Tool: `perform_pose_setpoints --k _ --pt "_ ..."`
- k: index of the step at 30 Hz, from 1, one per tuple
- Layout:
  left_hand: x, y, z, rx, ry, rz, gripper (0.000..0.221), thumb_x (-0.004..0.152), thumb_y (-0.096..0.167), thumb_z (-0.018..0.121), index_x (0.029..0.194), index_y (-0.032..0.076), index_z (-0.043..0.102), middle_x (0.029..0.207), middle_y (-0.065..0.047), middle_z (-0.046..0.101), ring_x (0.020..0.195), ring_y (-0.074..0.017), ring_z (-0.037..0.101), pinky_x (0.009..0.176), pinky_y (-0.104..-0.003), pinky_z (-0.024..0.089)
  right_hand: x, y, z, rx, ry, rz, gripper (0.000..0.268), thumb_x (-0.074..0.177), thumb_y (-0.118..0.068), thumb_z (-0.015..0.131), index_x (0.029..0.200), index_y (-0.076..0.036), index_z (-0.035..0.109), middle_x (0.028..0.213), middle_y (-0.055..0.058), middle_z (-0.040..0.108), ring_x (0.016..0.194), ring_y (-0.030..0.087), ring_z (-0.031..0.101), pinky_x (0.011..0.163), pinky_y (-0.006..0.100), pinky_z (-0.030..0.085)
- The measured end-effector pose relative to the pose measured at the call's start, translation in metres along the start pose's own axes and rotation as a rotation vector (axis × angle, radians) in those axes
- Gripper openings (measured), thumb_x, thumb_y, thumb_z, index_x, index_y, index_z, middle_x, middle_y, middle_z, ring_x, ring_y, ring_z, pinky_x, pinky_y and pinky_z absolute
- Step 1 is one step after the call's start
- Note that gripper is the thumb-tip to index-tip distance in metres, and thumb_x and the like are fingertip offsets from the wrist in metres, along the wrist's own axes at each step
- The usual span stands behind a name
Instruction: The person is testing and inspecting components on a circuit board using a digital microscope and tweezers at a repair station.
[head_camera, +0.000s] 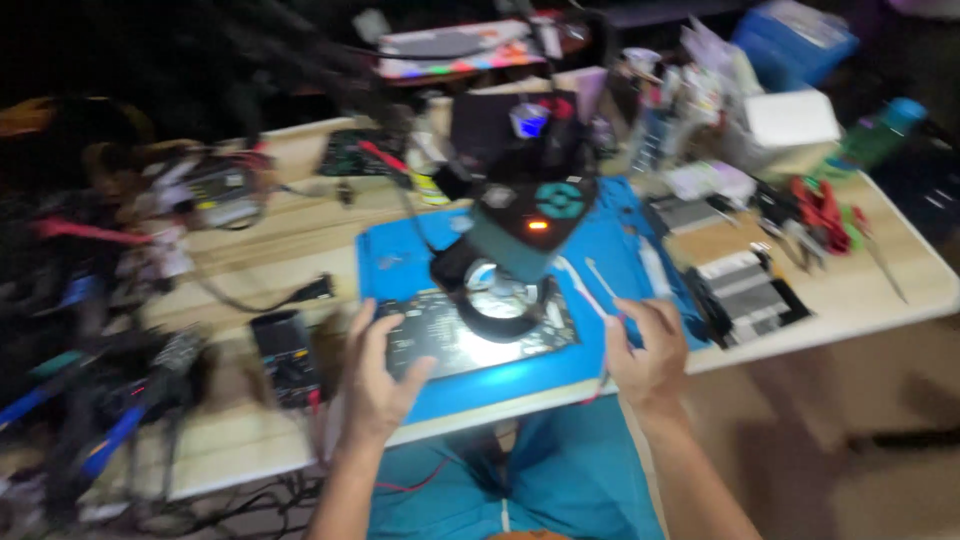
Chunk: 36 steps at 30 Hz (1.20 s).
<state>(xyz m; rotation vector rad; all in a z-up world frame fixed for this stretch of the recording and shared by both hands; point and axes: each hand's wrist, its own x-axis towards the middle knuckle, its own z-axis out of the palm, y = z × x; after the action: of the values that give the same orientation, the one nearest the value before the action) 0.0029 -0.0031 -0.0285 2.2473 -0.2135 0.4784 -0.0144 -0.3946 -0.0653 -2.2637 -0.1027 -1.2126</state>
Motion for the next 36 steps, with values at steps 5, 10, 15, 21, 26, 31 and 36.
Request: perform_pose_setpoints --k 5,10,15,21,26,31,36 --pt "0.001 0.002 -0.001 -0.065 0.029 0.205 0.058 0.1 0.044 0.07 0.141 0.003 0.068 0.166 -0.029 0.052 0.151 -0.0404 0.055 0.112 -0.045 0.054 0.02 -0.024 -0.027 0.133 -0.057 0.225 0.018 0.106 -0.015 0.071 0.117 -0.007 0.082 0.115 0.011 0.071 0.096 0.025 0.066 0.088 0.036 0.055" --pt "0.003 0.01 0.001 -0.039 0.026 0.18 0.058 0.104 0.048 0.062 0.137 0.001 0.071 0.167 -0.029 0.053 0.147 -0.0395 0.058 0.103 -0.046 0.058 0.055 -0.012 -0.049 0.178 -0.022 0.153 0.012 0.11 -0.011 0.068 0.116 -0.011 0.078 0.108 0.009 0.069 0.083 0.017 0.06 0.076 0.032 0.052" --pt "0.003 0.01 0.001 -0.041 0.018 0.163 0.066 0.104 0.057 0.054 0.134 0.001 0.072 0.167 -0.029 0.052 0.149 -0.0419 0.057 0.102 -0.048 0.062 0.105 0.014 -0.062 0.298 0.08 -0.059 0.018 0.11 0.005 0.064 0.121 -0.005 0.075 0.099 0.006 0.066 0.082 0.016 0.053 0.082 0.034 0.046" --pt "0.005 0.01 -0.001 0.06 0.06 0.182 0.059 0.105 0.058 0.054 0.129 0.008 0.076 0.165 -0.026 0.058 0.149 -0.0416 0.057 0.121 -0.05 0.046 0.169 0.008 -0.071 0.294 0.102 0.078 0.018 0.107 0.009 0.064 0.119 0.004 0.077 0.108 0.014 0.068 0.092 0.019 0.055 0.087 0.032 0.045" --pt "0.005 -0.004 0.005 -0.013 0.082 0.21 0.056 0.091 0.05 0.079 0.13 0.01 0.074 0.164 -0.024 0.056 0.149 -0.0367 0.058 0.126 -0.047 0.045 0.153 -0.01 -0.061 0.181 -0.036 -0.002 0.01 0.112 0.007 0.062 0.106 0.0 0.067 0.095 0.01 0.059 0.088 0.025 0.052 0.086 0.039 0.042" --pt "0.008 0.009 -0.005 0.039 0.009 0.164 0.075 0.076 0.058 0.094 0.135 0.016 0.076 0.168 -0.017 0.054 0.152 -0.036 0.057 0.123 -0.051 0.047 0.074 0.013 -0.016 -0.146 -0.518 0.007 0.03 0.097 -0.024 0.081 0.123 -0.011 0.083 0.11 0.015 0.081 0.109 0.038 0.072 0.095 0.049 0.058" --pt "0.01 0.017 -0.012 0.049 -0.184 0.01 0.089 0.061 0.05 0.108 0.139 0.023 0.076 0.176 -0.01 0.043 0.158 -0.0385 0.043 0.125 -0.064 0.037 0.039 0.003 -0.003 -0.21 -0.525 -0.031 0.025 0.097 -0.029 0.08 0.109 -0.007 0.08 0.098 0.01 0.067 0.093 0.034 0.068 0.085 0.048 0.057"
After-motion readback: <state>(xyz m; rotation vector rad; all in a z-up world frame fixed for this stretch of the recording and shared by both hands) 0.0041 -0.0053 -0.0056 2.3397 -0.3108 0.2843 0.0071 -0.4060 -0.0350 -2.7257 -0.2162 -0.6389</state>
